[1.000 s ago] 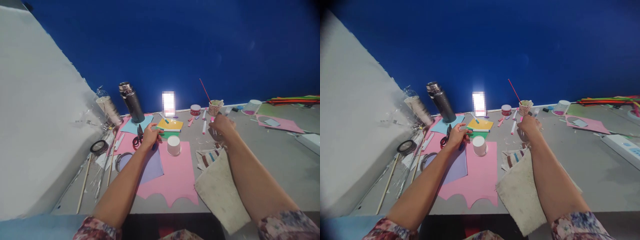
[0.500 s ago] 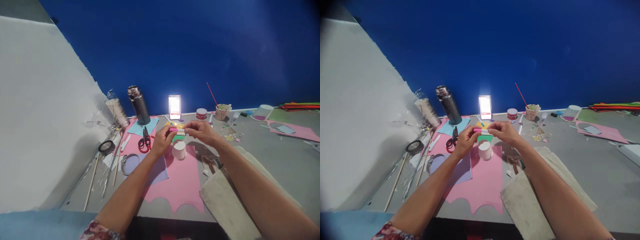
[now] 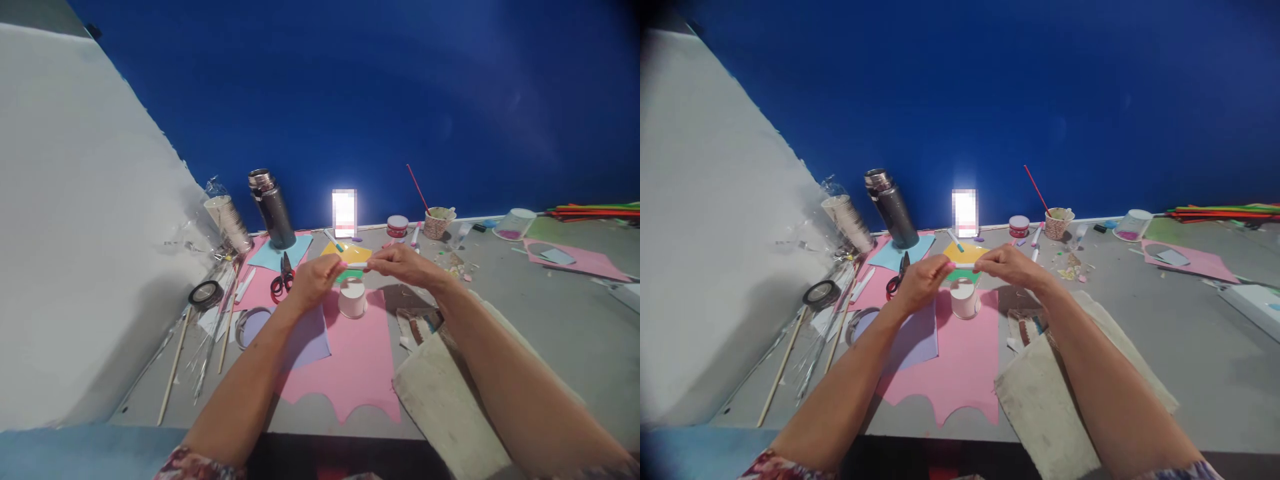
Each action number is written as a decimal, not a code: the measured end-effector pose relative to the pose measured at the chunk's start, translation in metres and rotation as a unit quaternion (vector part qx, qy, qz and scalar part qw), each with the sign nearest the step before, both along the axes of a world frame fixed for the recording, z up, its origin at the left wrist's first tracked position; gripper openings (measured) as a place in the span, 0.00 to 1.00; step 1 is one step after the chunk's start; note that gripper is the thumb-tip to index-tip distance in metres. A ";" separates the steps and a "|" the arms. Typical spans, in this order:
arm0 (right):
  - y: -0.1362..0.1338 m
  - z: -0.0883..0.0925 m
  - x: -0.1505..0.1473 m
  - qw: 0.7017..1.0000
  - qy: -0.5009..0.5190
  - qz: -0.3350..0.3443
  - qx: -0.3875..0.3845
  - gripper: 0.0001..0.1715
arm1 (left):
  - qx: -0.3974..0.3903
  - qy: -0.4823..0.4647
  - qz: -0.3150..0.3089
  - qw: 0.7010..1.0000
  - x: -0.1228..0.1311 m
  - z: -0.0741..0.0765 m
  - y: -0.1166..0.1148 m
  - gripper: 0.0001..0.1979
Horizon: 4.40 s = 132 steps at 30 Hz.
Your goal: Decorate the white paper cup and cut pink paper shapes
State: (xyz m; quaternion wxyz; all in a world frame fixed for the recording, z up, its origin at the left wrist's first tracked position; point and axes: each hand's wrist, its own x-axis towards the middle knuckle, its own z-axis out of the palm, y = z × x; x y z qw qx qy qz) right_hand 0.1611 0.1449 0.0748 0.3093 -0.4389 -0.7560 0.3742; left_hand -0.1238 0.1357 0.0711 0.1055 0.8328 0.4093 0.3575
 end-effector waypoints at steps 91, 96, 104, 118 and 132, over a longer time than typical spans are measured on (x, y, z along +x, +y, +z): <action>-0.064 0.015 -0.075 0.939 0.115 -0.112 0.305 0.11 | -0.494 -0.621 -0.145 0.591 0.023 -0.032 -0.028 0.28; -0.064 0.015 -0.075 0.945 0.112 -0.105 0.290 0.09 | -0.490 -0.621 -0.146 0.594 0.023 -0.031 -0.029 0.28; -0.066 0.017 -0.076 0.951 0.098 -0.094 0.276 0.11 | -0.486 -0.627 -0.147 0.591 0.023 -0.031 -0.029 0.28; -0.067 0.017 -0.078 0.943 0.086 -0.052 0.317 0.10 | -0.451 -0.616 -0.132 0.632 0.028 -0.038 -0.028 0.27; -0.067 0.017 -0.080 0.947 0.086 -0.042 0.305 0.09 | -0.448 -0.618 -0.102 0.638 0.030 -0.033 -0.031 0.24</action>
